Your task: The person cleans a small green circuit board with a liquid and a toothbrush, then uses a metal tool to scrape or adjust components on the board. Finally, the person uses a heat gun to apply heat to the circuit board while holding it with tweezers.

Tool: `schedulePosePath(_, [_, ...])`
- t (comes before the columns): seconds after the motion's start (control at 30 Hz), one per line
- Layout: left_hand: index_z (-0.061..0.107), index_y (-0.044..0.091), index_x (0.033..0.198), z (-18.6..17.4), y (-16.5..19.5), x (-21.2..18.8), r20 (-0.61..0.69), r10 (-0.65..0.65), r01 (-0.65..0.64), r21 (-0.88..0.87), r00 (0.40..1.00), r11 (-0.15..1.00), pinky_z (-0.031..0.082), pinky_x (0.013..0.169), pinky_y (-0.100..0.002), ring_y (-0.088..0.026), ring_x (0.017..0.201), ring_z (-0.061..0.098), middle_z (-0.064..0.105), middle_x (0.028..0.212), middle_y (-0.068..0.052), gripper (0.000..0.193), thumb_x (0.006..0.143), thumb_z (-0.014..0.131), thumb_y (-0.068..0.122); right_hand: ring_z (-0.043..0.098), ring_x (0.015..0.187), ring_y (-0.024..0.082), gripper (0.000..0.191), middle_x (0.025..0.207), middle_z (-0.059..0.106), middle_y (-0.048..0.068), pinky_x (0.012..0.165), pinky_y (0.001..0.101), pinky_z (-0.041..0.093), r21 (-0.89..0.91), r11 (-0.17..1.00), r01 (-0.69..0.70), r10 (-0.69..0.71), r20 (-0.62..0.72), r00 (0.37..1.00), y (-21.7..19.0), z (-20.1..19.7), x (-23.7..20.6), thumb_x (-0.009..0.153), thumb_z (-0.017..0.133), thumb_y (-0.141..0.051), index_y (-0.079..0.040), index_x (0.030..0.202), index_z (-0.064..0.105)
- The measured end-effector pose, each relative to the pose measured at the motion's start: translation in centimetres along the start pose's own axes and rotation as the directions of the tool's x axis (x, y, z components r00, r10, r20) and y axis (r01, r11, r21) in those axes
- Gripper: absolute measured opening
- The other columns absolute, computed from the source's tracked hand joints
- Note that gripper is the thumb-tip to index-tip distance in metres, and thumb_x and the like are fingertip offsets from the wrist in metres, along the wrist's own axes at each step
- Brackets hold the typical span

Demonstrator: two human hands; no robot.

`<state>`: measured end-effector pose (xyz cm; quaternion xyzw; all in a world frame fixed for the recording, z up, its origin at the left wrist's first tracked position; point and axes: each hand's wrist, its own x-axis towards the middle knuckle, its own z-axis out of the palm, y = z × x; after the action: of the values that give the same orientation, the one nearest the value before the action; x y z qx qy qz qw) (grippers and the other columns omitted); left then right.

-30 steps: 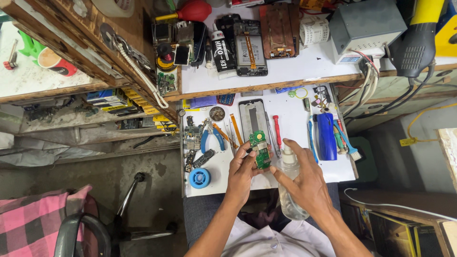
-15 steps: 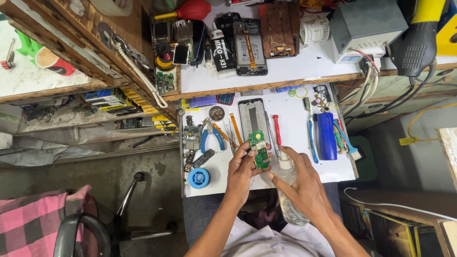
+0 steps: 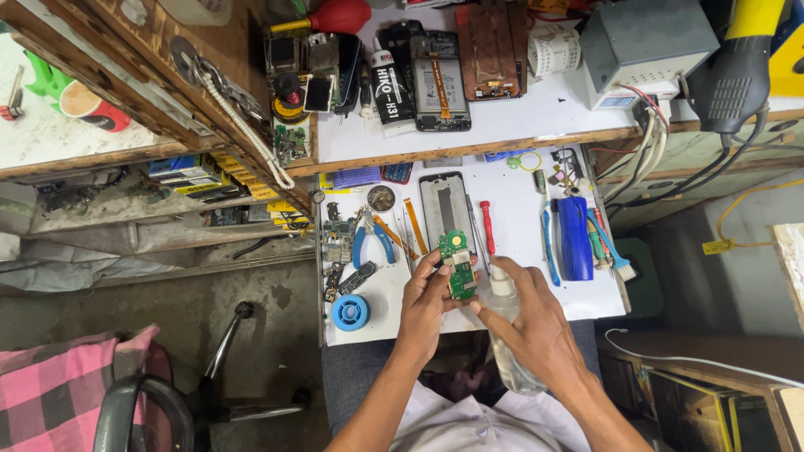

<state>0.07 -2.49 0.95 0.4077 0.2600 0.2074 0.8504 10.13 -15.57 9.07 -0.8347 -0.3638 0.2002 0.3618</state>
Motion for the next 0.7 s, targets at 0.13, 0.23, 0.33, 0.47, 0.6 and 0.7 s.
schedulePosePath(0.13, [0.049,0.005,0.145,0.0,0.0,0.0,-0.005,-0.014,0.014,0.002,1.000,1.000,0.063,0.087,-0.039,-0.023,0.108,0.073,0.071,0.126,-0.016,0.046,0.105,0.048,0.025,0.061,0.066,0.031,0.074,0.118,0.062,0.012,0.065,0.0413,0.054,-0.015,0.989,-0.150,0.151,0.027,0.988,0.1,-0.4,0.3,0.082,0.082,-0.031,-0.013,0.146,0.051])
schedulePosePath(0.23, [0.050,0.004,0.144,0.0,-0.1,-0.1,-0.025,-0.022,0.022,0.020,0.999,1.000,0.063,0.086,-0.039,-0.022,0.105,0.073,0.071,0.124,-0.016,0.044,0.105,0.048,0.024,0.058,0.121,0.027,0.083,0.137,0.057,0.018,0.102,0.0418,0.050,-0.032,0.926,0.376,-0.360,-0.370,0.856,0.3,-2.2,1.5,0.079,0.086,-0.013,-0.003,0.148,0.041])
schedulePosePath(0.33, [0.051,0.003,0.142,0.0,-0.1,-0.1,-0.043,-0.026,0.028,0.046,0.999,0.999,0.062,0.085,-0.039,-0.023,0.102,0.074,0.073,0.121,-0.016,0.042,0.106,0.048,0.023,0.056,0.125,0.023,0.101,0.142,0.051,0.013,0.110,0.0360,0.050,-0.003,0.886,0.464,-0.408,-0.484,0.774,0.5,-5.7,4.2,0.086,0.091,-0.005,-0.005,0.162,0.025])
schedulePosePath(0.47, [0.051,0.001,0.144,0.1,-0.1,-0.4,-0.035,0.011,-0.010,0.047,0.999,0.999,0.059,0.090,-0.037,-0.024,0.103,0.074,0.073,0.121,-0.018,0.044,0.105,0.049,0.022,0.045,0.138,0.021,0.095,0.163,0.032,0.015,0.124,0.0348,0.038,-0.158,0.775,0.611,-0.582,-0.556,0.593,0.0,-9.5,10.8,0.098,0.088,0.002,-0.009,0.163,0.019])
schedulePosePath(0.6, [0.051,0.001,0.144,-0.4,0.2,-0.6,-0.071,0.012,-0.006,0.080,0.997,0.997,0.057,0.096,-0.036,-0.024,0.103,0.075,0.074,0.122,-0.018,0.045,0.104,0.050,0.022,0.045,0.141,0.030,0.082,0.153,0.040,0.013,0.124,0.0368,0.035,-0.275,0.735,0.620,-0.650,-0.548,0.527,-1.3,-10.6,16.2,0.098,0.085,0.000,-0.007,0.156,0.028])
schedulePosePath(0.7, [0.052,0.000,0.143,-0.9,0.3,-0.5,-0.090,0.003,0.001,0.047,0.996,0.999,0.058,0.095,-0.036,-0.024,0.103,0.074,0.073,0.121,-0.018,0.044,0.104,0.050,0.021,0.043,0.137,0.038,0.080,0.146,0.041,0.018,0.121,0.0411,0.034,-0.342,0.720,0.604,-0.673,-0.557,0.487,-1.8,-10.0,18.6,0.097,0.089,0.000,-0.002,0.152,0.032])
